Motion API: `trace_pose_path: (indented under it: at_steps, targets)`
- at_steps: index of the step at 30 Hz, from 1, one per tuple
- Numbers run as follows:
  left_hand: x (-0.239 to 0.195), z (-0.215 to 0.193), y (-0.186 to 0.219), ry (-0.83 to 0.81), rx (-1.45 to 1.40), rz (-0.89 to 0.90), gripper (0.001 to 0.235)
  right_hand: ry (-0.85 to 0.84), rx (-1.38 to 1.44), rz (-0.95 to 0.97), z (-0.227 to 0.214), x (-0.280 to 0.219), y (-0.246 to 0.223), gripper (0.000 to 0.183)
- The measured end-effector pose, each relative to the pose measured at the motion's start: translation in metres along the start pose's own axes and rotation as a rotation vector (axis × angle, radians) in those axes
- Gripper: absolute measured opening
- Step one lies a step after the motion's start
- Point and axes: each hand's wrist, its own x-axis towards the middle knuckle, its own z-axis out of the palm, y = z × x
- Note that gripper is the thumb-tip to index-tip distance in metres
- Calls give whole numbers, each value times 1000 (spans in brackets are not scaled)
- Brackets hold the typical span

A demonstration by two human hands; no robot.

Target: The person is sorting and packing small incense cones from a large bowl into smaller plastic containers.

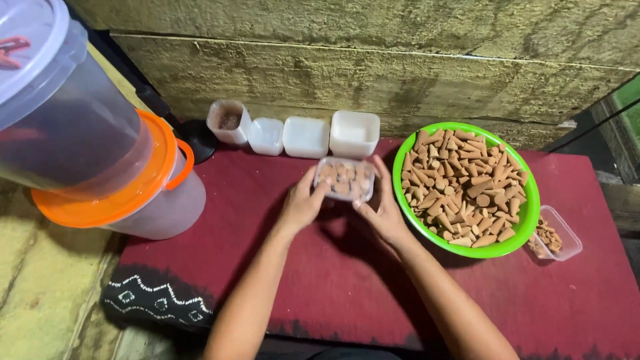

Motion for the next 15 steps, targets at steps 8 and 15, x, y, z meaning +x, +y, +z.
trace_pose_path:
  at_steps: [8,15]
  targets:
    - [29,-7,-38,-230,97,411,117,97,-134,-32,7,-6,36,83]
    - [37,-5,-67,-282,-157,425,103,96,-262,64,11,-12,51,104]
